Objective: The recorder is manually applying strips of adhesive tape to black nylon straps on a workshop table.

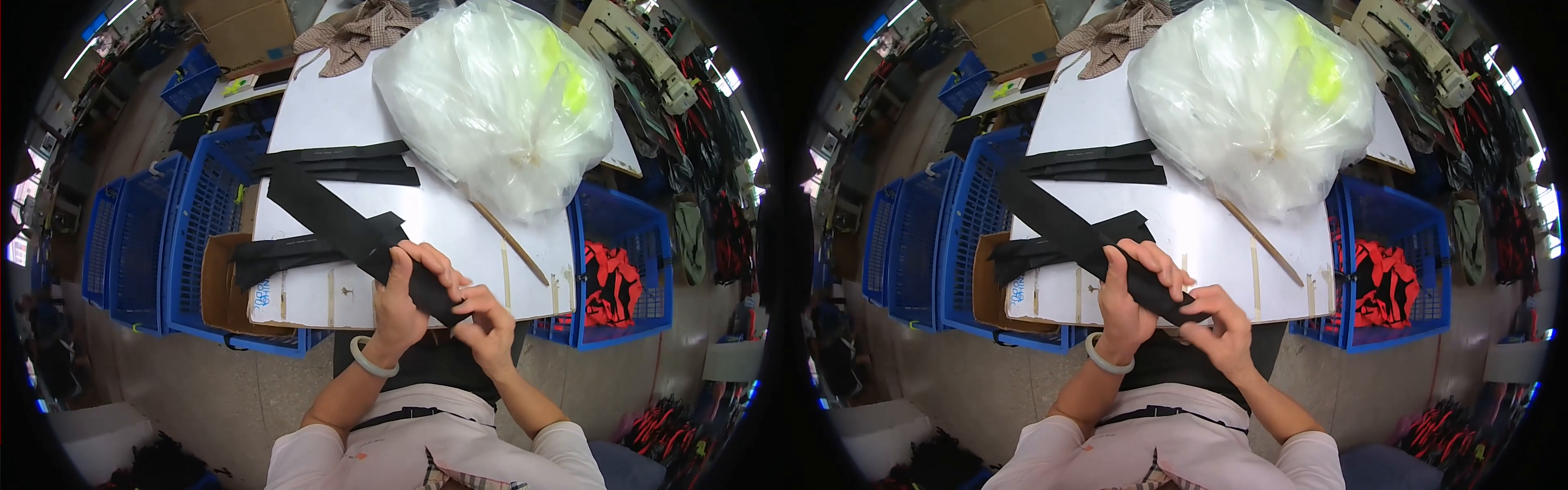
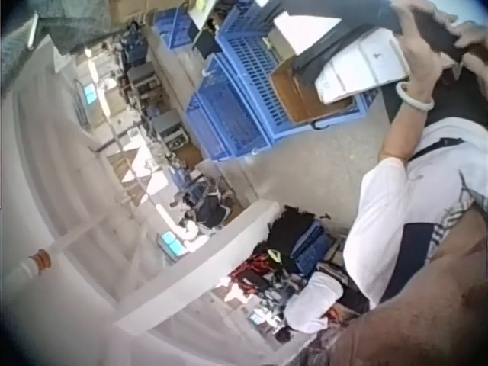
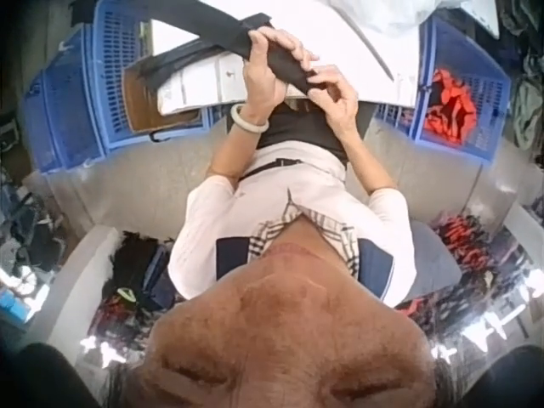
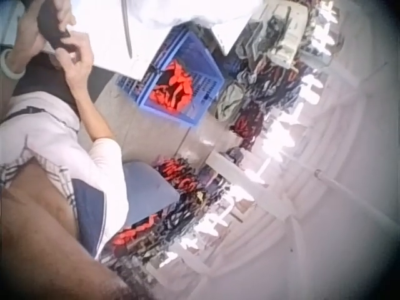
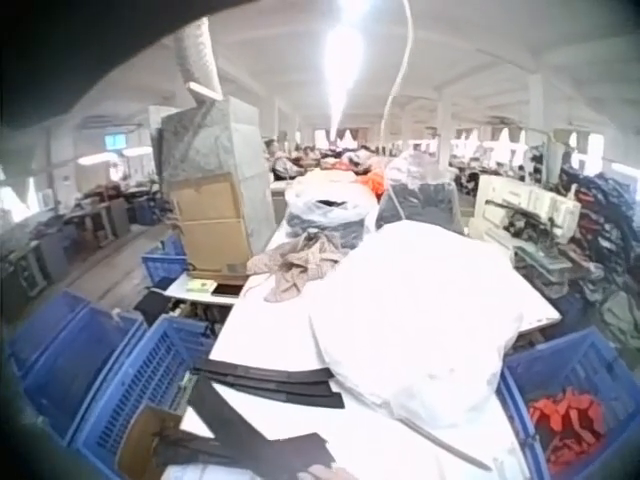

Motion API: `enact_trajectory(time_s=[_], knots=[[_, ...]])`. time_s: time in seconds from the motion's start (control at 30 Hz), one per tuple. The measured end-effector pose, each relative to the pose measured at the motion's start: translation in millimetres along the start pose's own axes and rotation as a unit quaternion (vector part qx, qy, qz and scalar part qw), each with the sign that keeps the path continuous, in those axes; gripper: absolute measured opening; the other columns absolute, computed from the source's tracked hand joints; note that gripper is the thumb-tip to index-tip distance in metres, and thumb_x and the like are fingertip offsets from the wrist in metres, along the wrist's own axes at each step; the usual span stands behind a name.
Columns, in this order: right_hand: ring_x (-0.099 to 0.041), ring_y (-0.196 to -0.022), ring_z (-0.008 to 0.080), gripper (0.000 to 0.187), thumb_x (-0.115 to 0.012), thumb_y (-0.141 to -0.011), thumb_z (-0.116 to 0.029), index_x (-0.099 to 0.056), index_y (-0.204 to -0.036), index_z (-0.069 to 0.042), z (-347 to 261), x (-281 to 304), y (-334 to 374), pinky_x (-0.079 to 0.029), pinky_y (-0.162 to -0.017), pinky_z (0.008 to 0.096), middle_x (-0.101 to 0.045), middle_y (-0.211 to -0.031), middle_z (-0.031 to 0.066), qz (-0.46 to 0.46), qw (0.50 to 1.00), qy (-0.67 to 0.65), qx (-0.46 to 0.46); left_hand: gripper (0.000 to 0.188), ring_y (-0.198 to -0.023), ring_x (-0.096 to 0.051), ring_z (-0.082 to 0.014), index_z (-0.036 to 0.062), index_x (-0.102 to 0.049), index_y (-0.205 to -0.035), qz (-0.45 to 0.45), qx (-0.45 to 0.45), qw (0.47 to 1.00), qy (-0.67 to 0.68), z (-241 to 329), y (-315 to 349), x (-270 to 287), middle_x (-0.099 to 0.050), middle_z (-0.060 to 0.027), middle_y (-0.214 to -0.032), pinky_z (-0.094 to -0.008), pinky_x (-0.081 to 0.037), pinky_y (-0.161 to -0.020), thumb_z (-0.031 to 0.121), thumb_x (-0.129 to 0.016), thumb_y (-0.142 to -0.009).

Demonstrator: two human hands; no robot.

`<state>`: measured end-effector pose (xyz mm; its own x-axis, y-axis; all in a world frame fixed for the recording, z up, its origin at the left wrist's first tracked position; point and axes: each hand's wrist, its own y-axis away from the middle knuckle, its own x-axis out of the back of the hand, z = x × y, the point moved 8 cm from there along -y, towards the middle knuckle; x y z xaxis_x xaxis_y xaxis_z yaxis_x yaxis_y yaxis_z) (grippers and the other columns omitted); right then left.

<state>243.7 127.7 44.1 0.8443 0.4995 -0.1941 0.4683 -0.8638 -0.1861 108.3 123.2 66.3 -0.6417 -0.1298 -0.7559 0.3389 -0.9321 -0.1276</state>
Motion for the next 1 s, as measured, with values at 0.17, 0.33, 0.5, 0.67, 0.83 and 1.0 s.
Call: enact_trajectory(time_s=[0.17,0.33,0.5,0.67,0.83,1.0], knots=[[-0.060,-0.086,0.0129,0.013,-0.068,-0.079,0.005,-0.064,-0.091,0.002,-2,12,-8,-0.047,-0.080,0.0257,-0.064,-0.093,0.0063,0.025,0.987,0.008,-0.158,0.047,-0.103,-0.060,-0.0216,-0.0037,-0.057,-0.115,-0.088,-0.038,0.981,-0.166,-11,8,-1,-0.061,-0.0150,-0.109,-0.0363,-0.046,-0.095,0.039,-0.041,-0.104],[-0.062,-0.078,0.0238,0.021,-0.074,-0.069,-0.003,-0.070,-0.089,-0.003,-41,54,-12,-0.046,-0.066,0.0342,-0.065,-0.084,0.0068,0.043,0.866,0.451,0.212,0.020,-0.100,-0.064,-0.0241,-0.0011,-0.065,-0.106,-0.013,0.166,0.899,-0.405,-37,61,33,-0.066,-0.0112,-0.104,-0.0328,-0.050,-0.088,0.007,-0.066,-0.088],[-0.061,-0.090,0.0231,0.027,-0.074,-0.070,-0.008,-0.071,-0.097,-0.008,-1,80,19,-0.045,-0.076,0.0368,-0.065,-0.097,0.0058,-0.018,0.789,0.569,0.232,0.056,-0.133,-0.040,-0.0402,0.0006,-0.054,-0.127,-0.281,-0.084,0.715,-0.634,-54,83,-32,-0.048,-0.0187,-0.135,-0.0476,-0.036,-0.107,0.011,-0.075,-0.077],[-0.051,-0.124,0.0256,0.042,-0.073,-0.079,-0.027,-0.067,-0.118,-0.013,6,105,43,-0.034,-0.103,0.0438,-0.059,-0.129,0.0065,-0.041,0.769,0.624,0.134,0.081,-0.142,-0.026,-0.0380,0.0055,-0.040,-0.143,-0.308,-0.069,0.563,-0.764,-95,78,-2,-0.031,-0.0176,-0.152,-0.0500,-0.023,-0.115,0.014,-0.078,-0.072],[-0.044,-0.133,0.0258,0.049,-0.073,-0.080,-0.028,-0.063,-0.127,-0.020,13,117,59,-0.026,-0.112,0.0479,-0.055,-0.137,0.0029,-0.022,0.758,0.645,0.097,0.082,-0.142,-0.027,-0.0358,0.0065,-0.039,-0.143,-0.330,-0.054,0.555,-0.761,-98,68,-7,-0.031,-0.0179,-0.152,-0.0507,-0.023,-0.115,0.011,-0.078,-0.071],[-0.045,-0.132,0.0253,0.048,-0.073,-0.079,-0.017,-0.063,-0.126,-0.020,21,125,62,-0.029,-0.111,0.0468,-0.056,-0.135,0.0025,0.003,0.762,0.635,0.129,0.083,-0.143,-0.026,-0.0359,0.0021,-0.036,-0.144,-0.330,-0.043,0.543,-0.771,-106,74,-18,-0.031,-0.0186,-0.152,-0.0511,-0.021,-0.116,0.010,-0.077,-0.072]])
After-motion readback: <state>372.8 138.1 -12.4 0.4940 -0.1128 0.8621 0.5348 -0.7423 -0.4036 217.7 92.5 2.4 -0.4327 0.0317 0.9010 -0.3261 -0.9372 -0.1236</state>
